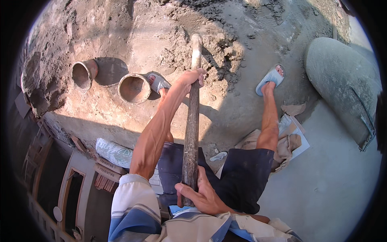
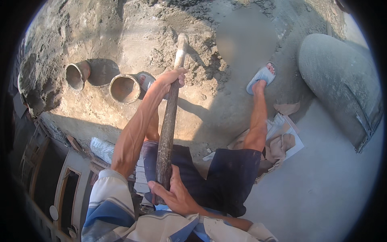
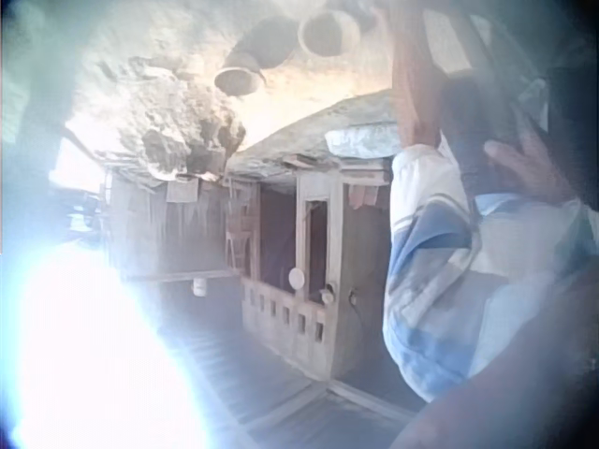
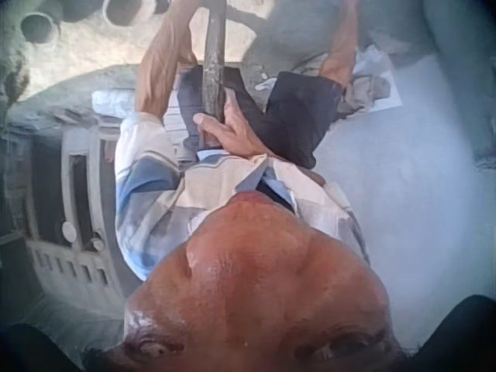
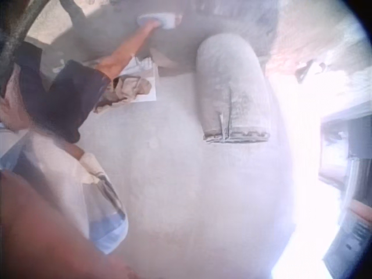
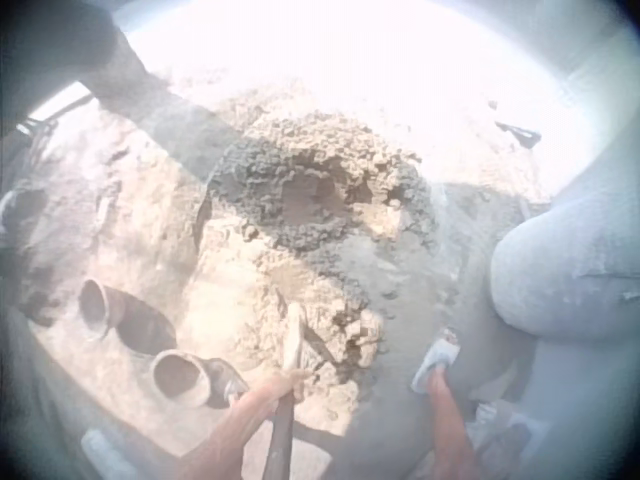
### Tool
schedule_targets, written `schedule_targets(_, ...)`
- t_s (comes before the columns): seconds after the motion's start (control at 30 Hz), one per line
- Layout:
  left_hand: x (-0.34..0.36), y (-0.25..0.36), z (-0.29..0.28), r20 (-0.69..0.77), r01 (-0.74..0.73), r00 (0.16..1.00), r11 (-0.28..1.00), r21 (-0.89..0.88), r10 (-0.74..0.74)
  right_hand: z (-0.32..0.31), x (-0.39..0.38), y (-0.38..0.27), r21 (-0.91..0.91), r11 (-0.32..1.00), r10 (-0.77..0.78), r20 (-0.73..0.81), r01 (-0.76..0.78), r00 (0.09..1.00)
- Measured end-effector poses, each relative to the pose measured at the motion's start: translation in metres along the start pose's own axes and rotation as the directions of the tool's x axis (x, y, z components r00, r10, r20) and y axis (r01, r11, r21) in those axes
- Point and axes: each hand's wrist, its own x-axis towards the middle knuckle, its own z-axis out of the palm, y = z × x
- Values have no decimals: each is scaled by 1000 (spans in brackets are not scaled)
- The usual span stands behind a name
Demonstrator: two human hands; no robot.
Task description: The person uses a power tool to cut a piece of tile, carries the tile through a building under renovation, and then uses a shovel to fill buckets with mortar.
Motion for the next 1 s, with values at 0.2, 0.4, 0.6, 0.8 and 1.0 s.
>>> schedule_targets(0.2, -109, 13, -118, 203, 87, 979, 952, -295, -27, 115, -9, 43, 112, 981, 110, 341, -156, 934)
schedule_targets(0.4, -203, -16, -240, 47, -101, 989, 862, -496, 143, 137, -9, 98, -303, 950, 195, 404, -71, 894)
schedule_targets(0.6, -218, -81, -224, -554, -578, 760, 744, -336, 341, 9, 22, 55, -784, 601, 294, 39, -153, 955)
schedule_targets(0.8, -88, -143, -235, -687, -645, 683, 646, -407, 249, -218, 209, 93, -999, -11, -354, -28, -34, 935)
schedule_targets(1.0, -130, -119, -204, -693, -773, 576, 565, -290, 433, -246, 263, 104, -997, 24, -485, 48, 68, 873)
